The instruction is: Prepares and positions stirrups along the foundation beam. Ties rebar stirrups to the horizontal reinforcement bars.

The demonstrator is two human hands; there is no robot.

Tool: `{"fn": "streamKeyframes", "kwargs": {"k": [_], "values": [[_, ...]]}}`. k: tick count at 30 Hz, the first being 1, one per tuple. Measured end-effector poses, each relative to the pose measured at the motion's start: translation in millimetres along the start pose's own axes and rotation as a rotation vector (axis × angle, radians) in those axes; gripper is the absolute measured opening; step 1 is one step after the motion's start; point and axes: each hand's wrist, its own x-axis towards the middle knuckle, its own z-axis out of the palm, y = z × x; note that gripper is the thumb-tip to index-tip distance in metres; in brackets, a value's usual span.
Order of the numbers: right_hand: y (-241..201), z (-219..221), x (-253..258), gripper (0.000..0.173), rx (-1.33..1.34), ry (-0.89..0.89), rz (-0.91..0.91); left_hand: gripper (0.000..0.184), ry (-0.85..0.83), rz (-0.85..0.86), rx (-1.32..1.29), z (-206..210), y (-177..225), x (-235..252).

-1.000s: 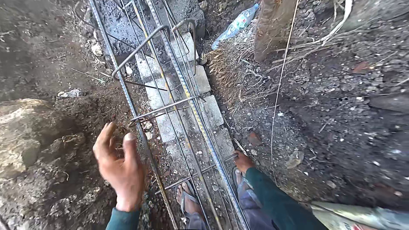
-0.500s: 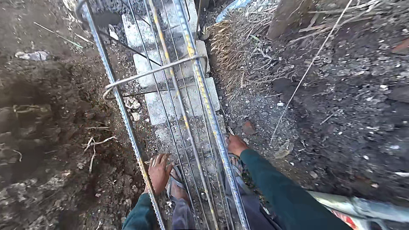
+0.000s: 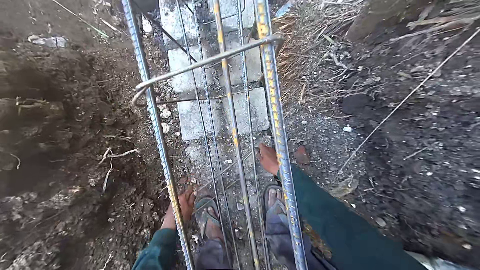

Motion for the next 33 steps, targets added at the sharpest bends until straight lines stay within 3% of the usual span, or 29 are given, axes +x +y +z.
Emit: {"fn": "streamKeyframes", "kwargs": {"k": [6,9,12,13,14,16,18,20,24,26,28,29,31,33], "values": [[8.5,18.9,-15.2,0.039,0.6,0.179,0.085,0.043,0.04,-0.033,-0.097,20.8,-8.5,-14.6],[0.1,22.5,-17.5,0.029,0.703,0.223,0.079,0.031,0.243,-0.009,-0.218,15.2,1.3,-30.8],[-5.2,19.6,-20.5,0.024,0.679,0.254,0.074,0.028,0.629,0.328,-0.223,-4.6,48.3,-43.0],[-7.6,20.1,-23.8,0.022,0.665,0.264,0.068,0.026,0.678,0.465,-0.214,-11.9,69.8,-42.1],[-12.0,21.9,-27.1,0.021,0.652,0.27,0.057,0.025,0.667,0.575,-0.197,-17.6,90.0,-37.4],[-21.8,27.2,-31.4,0.021,0.644,0.288,0.035,0.031,0.466,0.638,-0.081,-26.9,125.8,-19.2],[-26.7,30.5,-32.7,0.019,0.654,0.329,0.024,0.041,0.165,0.534,0.017,-32.4,156.3,3.4],[-26.3,31.2,-35.6,0.016,0.671,0.364,0.002,0.039,0.023,0.496,0.004,-26.2,170.0,21.0],[-22.8,39.5,-43.5,0.022,0.801,0.39,-0.011,0.028,-0.05,0.437,-0.189,-20.6,169.6,31.1],[-30.1,39.2,-54.3,0.037,0.969,0.343,0.101,0.027,-0.093,0.337,-0.259,-19.7,172.6,36.4],[-44.9,35.3,-66.4,0.037,1.178,0.285,0.282,0.028,-0.118,0.278,-0.318,-18.7,176.3,40.3],[-50.6,31.1,-69.4,0.037,1.293,0.223,0.34,0.028,-0.121,0.27,-0.338,-17.2,176.0,42.3],[-50.4,24.9,-70.3,0.057,1.447,0.015,0.303,0.026,-0.125,0.291,-0.345,-14.1,175.7,45.0],[-53.5,24.9,-66.9,0.048,1.479,0.051,0.283,0.024,-0.12,0.316,-0.351,-14.6,178.2,42.5]]}}
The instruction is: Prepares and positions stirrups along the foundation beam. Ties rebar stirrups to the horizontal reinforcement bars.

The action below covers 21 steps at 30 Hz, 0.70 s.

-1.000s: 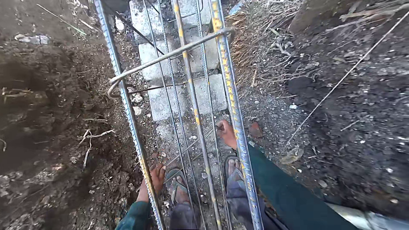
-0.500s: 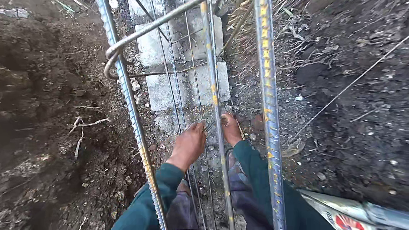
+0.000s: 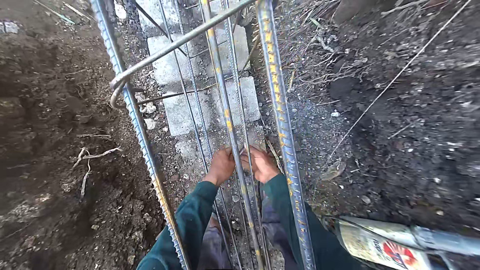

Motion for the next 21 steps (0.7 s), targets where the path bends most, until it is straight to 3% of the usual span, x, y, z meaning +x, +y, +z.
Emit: {"fn": "streamKeyframes", "kwargs": {"k": [5,12,21], "values": [[-0.2,-5.2,-6.1,0.028,0.074,0.171,-0.049,0.02,0.118,0.028,-0.007,4.6,-2.4,-10.9],[12.1,-39.8,-41.4,0.028,0.132,0.343,-0.098,0.025,0.116,0.109,0.034,12.6,3.6,-33.7],[-6.0,-40.2,-49.0,0.03,0.184,0.338,-0.032,0.035,0.431,0.393,-0.191,33.2,-16.2,-66.9]]}}
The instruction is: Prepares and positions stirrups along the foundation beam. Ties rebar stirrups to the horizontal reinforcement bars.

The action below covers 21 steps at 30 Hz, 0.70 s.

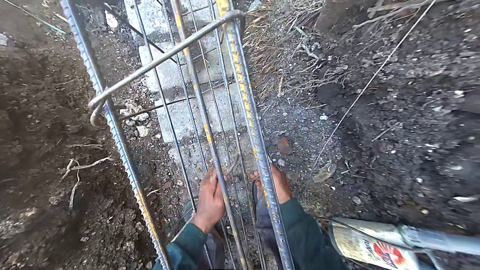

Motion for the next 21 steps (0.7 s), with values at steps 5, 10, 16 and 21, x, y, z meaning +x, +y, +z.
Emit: {"fn": "streamKeyframes", "kwargs": {"k": [5,10,16,21], "values": [[6.4,-14.5,-2.6,0.033,0.03,0.017,0.02,0.03,-0.039,-0.02,-0.179,-0.2,18.1,-28.8],[11.9,-29.3,-23.1,0.037,0.021,-0.012,0.015,0.022,-0.132,0.008,-0.096,5.4,18.8,-31.3],[9.7,-33.6,-38.7,0.036,0.052,0.046,0.008,0.027,-0.224,0.154,-0.037,20.4,25.9,-44.1],[-8.2,-28.2,1.2,0.04,0.078,0.03,0.174,0.033,-0.319,0.314,-0.107,17.8,41.4,-55.9]]}}
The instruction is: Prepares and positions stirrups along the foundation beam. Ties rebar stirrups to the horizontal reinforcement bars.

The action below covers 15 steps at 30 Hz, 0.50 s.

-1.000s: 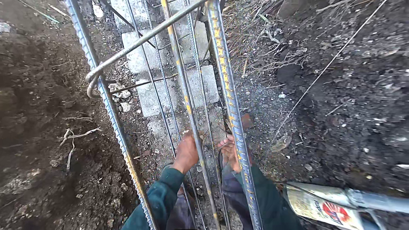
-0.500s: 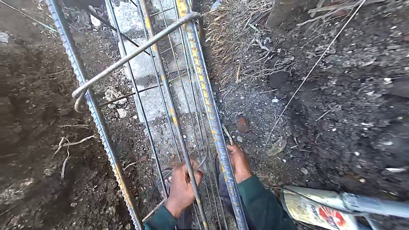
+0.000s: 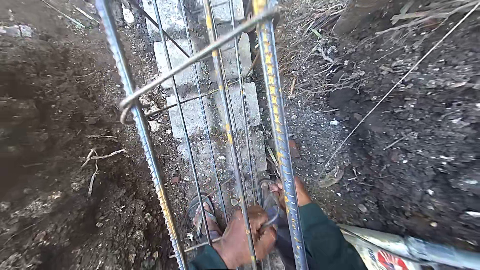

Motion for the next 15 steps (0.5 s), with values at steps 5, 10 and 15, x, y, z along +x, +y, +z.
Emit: {"fn": "streamKeyframes", "kwargs": {"k": [5,10,15], "values": [[-2.4,-10.0,-21.4,0.041,0.014,-0.043,-0.003,0.033,-0.001,0.062,0.056,-2.1,5.2,-3.1],[15.2,-24.9,-54.1,0.042,0.136,-0.045,-0.05,0.034,0.14,0.073,0.214,-18.4,5.7,-22.4],[14.9,-25.6,-47.4,0.041,0.127,-0.018,-0.051,0.036,0.123,0.02,0.225,-10.5,-1.2,-15.9]]}}
